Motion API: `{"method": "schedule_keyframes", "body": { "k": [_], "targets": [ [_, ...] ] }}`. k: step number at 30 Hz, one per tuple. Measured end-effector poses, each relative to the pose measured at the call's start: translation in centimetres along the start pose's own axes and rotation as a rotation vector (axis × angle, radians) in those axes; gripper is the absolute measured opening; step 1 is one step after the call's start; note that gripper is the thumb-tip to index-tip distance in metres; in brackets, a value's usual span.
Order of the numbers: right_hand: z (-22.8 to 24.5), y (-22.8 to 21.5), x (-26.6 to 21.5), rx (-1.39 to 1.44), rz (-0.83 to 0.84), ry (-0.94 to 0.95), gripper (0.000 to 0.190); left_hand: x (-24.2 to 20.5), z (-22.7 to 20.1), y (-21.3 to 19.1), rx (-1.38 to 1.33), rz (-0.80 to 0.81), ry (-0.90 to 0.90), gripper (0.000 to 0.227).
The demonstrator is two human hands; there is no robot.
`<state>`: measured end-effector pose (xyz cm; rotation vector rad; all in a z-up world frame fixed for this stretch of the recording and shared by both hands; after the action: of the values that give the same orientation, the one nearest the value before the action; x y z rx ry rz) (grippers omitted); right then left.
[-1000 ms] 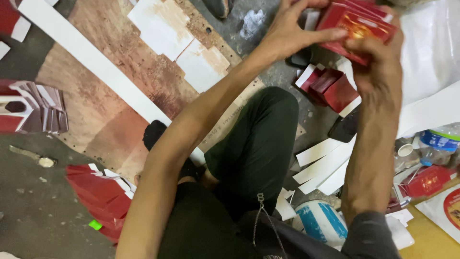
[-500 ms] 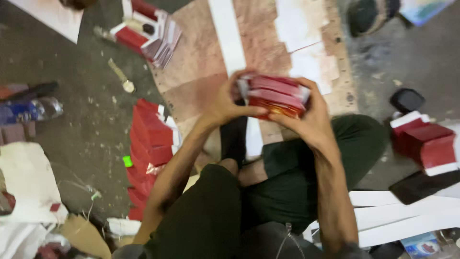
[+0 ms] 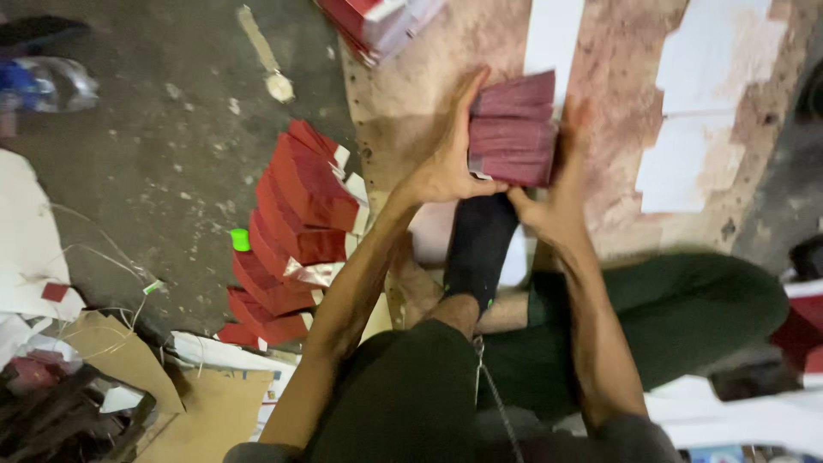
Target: The person assembles small red and white paper boxes by folding the flaps and pressing them into shape. They handle the boxes one at a time, folding the sides and bottom, then stacking the completed units on the floor.
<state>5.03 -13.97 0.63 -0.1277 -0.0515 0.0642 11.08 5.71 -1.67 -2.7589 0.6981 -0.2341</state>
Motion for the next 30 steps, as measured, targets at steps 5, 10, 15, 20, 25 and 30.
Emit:
{"method": "schedule_keyframes", "body": {
  "k": [5, 10, 15, 20, 25, 30],
  "targets": [
    [-0.1, 1.1, -0.2, 0.142, -0.044, 0.121, 0.121, 0.2, 1.5, 2.0, -0.580, -0.072, -0.137, 0.111],
    [1.5, 0.6, -1.5, -0.360, -0.039, -0.124, 0.115, 1.1, 2.1, 5.1, -0.217, -0.401, -0.265, 0.064],
    [3.2, -0.4, 0.2, -0.641, 0.071, -0.117, 0.108, 1.0, 0.7, 4.2, -0.129, -0.309, -0.233, 0.037],
    [2.0, -0.4, 2.6, -0.104, -0.023, 0.033, 0.100, -1.0, 0.2, 4.0, -0.174, -0.329, -0.169, 0.041],
    [0.2, -0.4, 3.7, -0.052, -0.146, -0.145, 0.095, 2.1, 2.3, 5.0, -0.179, -0.417, -0.207, 0.038],
    [1.0, -0.5, 0.3, -0.206, -0.188, -0.238, 0.091, 1.0, 1.3, 5.8, -0.156, -0.394, -0.172, 0.035]
  ]
}}
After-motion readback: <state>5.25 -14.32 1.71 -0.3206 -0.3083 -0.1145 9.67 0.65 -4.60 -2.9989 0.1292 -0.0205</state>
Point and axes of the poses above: each hand's wrist, its own x-axis towards the middle knuckle, its own y-axis out of the palm, z = x × y, the point moved 2 cm from there along x, towards the middle knuckle, and after that the axes turned 5 degrees about x, right-handed, at the moved point
